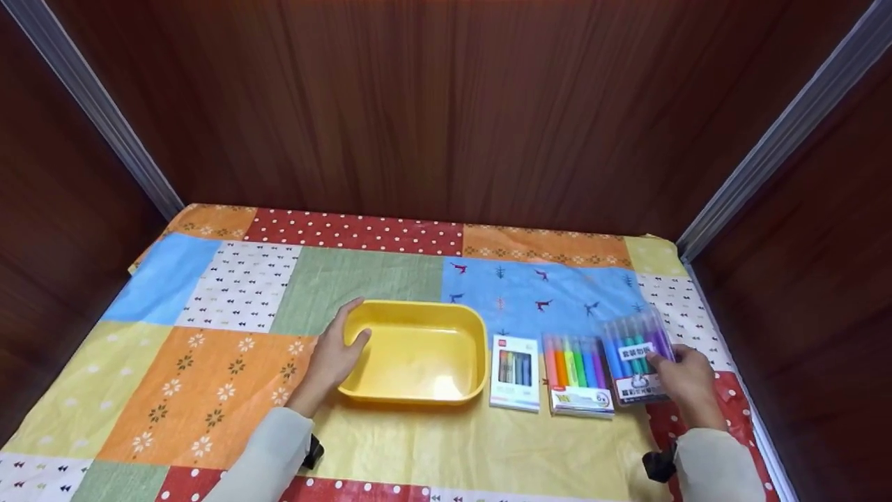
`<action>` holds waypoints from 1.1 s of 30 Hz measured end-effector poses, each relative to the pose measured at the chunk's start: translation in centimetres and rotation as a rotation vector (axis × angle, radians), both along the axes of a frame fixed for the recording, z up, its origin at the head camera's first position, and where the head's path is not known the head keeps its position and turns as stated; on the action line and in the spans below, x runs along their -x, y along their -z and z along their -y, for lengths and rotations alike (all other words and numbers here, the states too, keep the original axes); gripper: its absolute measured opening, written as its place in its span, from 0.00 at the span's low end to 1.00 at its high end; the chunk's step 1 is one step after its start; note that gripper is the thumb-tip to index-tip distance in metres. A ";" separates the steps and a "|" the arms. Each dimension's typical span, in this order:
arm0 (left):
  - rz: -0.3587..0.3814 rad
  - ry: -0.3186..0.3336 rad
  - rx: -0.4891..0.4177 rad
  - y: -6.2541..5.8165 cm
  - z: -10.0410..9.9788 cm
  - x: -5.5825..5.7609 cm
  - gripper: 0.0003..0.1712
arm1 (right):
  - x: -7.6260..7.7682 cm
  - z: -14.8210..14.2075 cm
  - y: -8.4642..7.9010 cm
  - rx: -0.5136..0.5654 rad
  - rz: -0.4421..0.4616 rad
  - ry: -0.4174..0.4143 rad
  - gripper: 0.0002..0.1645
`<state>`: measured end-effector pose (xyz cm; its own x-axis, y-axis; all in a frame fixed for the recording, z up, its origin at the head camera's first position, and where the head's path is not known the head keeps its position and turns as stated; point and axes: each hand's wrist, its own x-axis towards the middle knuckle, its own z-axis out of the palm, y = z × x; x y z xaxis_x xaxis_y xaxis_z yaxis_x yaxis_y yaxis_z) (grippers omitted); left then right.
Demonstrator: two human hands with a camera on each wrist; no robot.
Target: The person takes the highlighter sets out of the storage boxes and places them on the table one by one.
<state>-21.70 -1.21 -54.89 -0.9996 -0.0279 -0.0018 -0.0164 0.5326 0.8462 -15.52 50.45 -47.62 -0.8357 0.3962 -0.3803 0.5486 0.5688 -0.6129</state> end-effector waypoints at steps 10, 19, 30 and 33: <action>0.019 -0.013 0.002 0.0 -0.1 0.1 0.34 | -0.2 -1.0 1.9 0.089 0.086 0.044 0.46; 0.015 -0.001 0.005 0.1 -0.1 0.1 0.34 | -0.3 -1.8 2.8 0.152 0.135 0.090 0.49; 0.006 -0.002 0.006 0.2 -0.1 0.0 0.34 | -0.5 -2.2 3.9 0.116 0.080 0.132 0.49; 0.008 -0.008 -0.002 0.1 0.0 0.1 0.34 | -0.4 -2.2 4.0 0.088 0.102 0.149 0.50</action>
<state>-21.77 -1.18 -55.03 -0.9993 -0.0361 -0.0099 -0.0276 0.5310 0.8469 -15.13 52.69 -51.60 -0.7255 0.4741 -0.4988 0.6846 0.4234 -0.5933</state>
